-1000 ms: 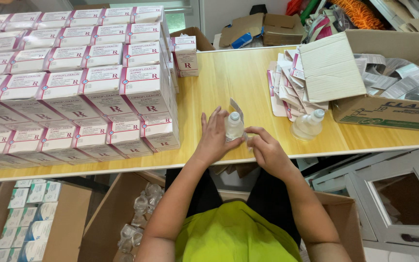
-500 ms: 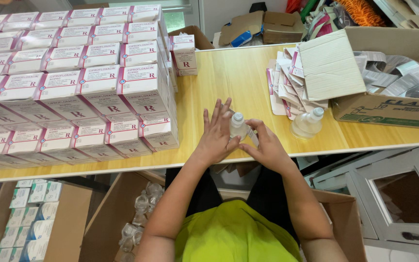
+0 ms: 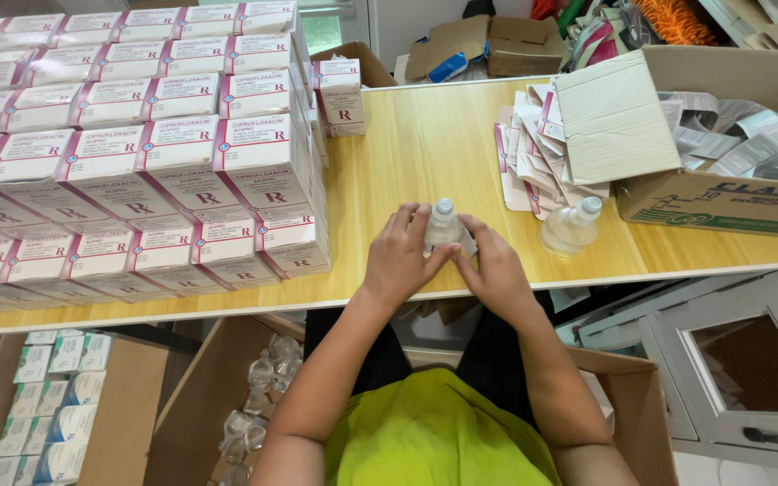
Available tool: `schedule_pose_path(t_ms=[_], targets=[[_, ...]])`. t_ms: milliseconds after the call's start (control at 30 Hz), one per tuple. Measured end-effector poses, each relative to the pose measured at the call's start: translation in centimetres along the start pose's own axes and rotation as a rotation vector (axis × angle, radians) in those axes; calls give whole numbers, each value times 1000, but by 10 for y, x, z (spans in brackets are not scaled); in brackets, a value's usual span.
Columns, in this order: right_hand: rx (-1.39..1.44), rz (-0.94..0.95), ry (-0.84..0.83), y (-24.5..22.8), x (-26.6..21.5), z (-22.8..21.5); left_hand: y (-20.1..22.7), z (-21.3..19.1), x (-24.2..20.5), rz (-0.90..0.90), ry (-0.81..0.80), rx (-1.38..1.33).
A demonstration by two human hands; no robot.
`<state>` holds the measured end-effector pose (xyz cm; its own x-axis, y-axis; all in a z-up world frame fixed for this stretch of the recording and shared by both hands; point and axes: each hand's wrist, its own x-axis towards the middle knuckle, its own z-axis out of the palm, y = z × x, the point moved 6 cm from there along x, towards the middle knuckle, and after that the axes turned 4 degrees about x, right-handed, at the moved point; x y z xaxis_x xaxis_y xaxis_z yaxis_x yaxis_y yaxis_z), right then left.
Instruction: The person repeatedly picks up small clear plastic bottles and places them into white cardboard boxes labeled with a red R logo. They fold the box flaps closed and stack the completed boxes on a table. The person also retrieves empty boxes from a larger cardboard container and places them on the table.
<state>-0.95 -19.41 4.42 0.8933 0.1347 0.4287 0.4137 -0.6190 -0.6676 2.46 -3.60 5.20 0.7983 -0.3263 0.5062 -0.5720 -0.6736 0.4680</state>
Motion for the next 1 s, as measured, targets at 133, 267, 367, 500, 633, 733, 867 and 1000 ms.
schedule_pose_path(t_ms=[133, 267, 367, 500, 633, 733, 867, 1000], targets=[[-86, -17, -25, -5, -5, 15, 3, 1, -2, -31, 162, -84], [-128, -159, 93, -7, -6, 18, 6, 11, -3, -128, 45, -191], [-122, -72, 99, 6, -6, 21, 16, 9, -4, -162, -170, -105], [-81, -25, 84, 10, -7, 19, 31, -3, -9, -245, -414, -165], [-61, -108, 94, -3, -9, 12, 39, -4, -14, -236, -518, -244], [-68, -45, 146, -4, -9, 3, 39, -8, -13, -84, -444, -261], [-106, -31, 154, 1, -4, -10, 24, -24, 22, -79, -230, -129], [-96, -46, 182, 5, -6, -14, 35, -1, 113, -10, -60, -107]])
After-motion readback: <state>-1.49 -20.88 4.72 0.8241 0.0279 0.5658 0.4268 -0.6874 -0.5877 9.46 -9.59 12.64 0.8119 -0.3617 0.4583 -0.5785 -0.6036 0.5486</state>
